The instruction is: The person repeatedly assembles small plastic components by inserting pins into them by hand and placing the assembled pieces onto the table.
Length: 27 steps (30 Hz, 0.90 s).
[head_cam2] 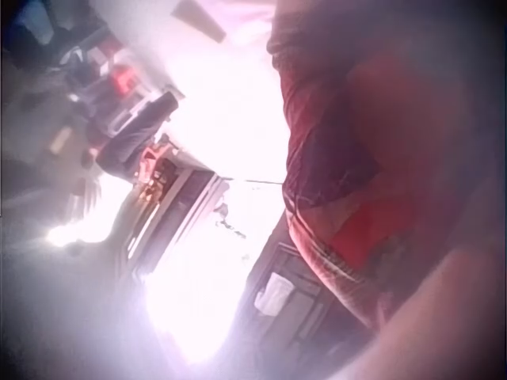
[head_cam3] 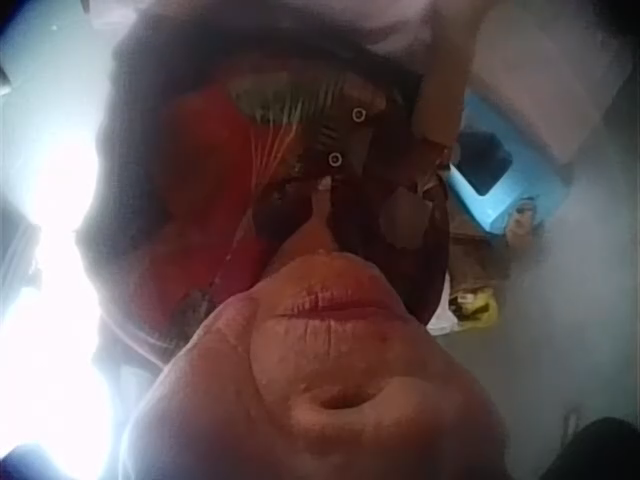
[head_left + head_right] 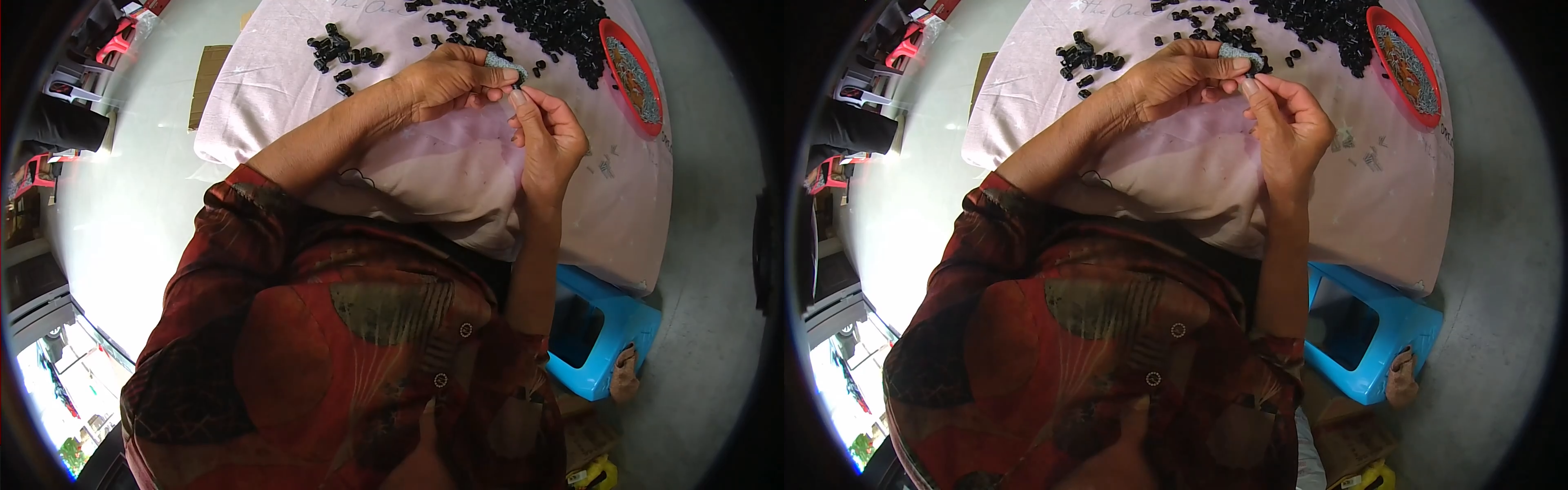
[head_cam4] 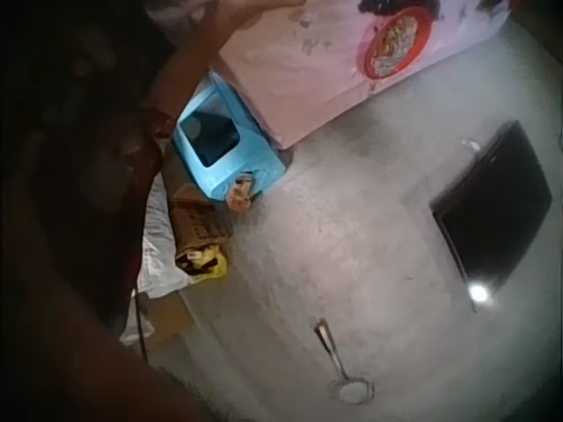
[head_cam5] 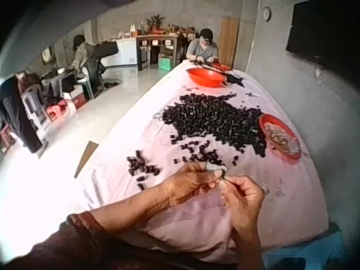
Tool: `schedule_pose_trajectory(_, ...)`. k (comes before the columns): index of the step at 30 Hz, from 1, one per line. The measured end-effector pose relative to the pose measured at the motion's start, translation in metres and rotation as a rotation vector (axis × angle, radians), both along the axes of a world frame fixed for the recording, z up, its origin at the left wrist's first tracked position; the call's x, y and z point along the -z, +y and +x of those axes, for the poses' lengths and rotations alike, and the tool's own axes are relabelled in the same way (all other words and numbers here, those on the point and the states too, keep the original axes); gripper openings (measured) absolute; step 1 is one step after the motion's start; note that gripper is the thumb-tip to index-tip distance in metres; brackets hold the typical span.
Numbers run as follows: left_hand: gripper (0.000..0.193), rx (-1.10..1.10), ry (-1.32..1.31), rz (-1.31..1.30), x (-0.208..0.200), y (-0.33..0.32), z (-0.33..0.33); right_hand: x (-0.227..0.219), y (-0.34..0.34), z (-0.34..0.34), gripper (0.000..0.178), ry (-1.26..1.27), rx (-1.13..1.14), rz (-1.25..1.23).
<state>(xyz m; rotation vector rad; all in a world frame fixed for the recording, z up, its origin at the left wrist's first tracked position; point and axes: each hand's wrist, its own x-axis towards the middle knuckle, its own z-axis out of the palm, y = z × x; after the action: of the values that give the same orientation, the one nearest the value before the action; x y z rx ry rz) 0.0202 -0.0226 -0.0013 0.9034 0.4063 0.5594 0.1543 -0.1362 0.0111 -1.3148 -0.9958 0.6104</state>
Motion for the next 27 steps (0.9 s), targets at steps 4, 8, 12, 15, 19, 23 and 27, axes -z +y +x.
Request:
schedule_pose_trajectory(4, 0.018, -0.028, 0.007, -0.013, -0.001, -0.004, 0.001, -0.005, 0.0, -0.003, 0.015, 0.064, 0.015, -0.017)
schedule_pose_trajectory(8, 0.018, -0.013, -0.009, -0.046, -0.004, -0.009, 0.003, -0.002, 0.002, -0.001, 0.016, 0.094, 0.001, 0.025)
schedule_pose_trajectory(12, 0.019, 0.014, 0.043, 0.015, -0.007, -0.004, 0.0, 0.005, 0.005, 0.0, 0.018, -0.116, 0.013, 0.124)
schedule_pose_trajectory(15, 0.021, 0.099, 0.133, 0.142, -0.008, 0.006, -0.012, 0.003, 0.002, 0.0, 0.022, -0.434, -0.018, 0.158)
schedule_pose_trajectory(19, 0.024, 0.175, 0.292, 0.317, -0.013, 0.011, -0.023, 0.009, 0.004, 0.003, 0.031, -0.815, -0.02, 0.239)
schedule_pose_trajectory(23, 0.025, 0.19, 0.29, 0.325, -0.017, 0.01, -0.027, 0.009, 0.006, 0.003, 0.028, -0.842, -0.002, 0.239)
schedule_pose_trajectory(27, 0.024, 0.198, 0.303, 0.358, -0.016, 0.013, -0.028, 0.009, 0.006, 0.002, 0.029, -0.893, -0.028, 0.208)
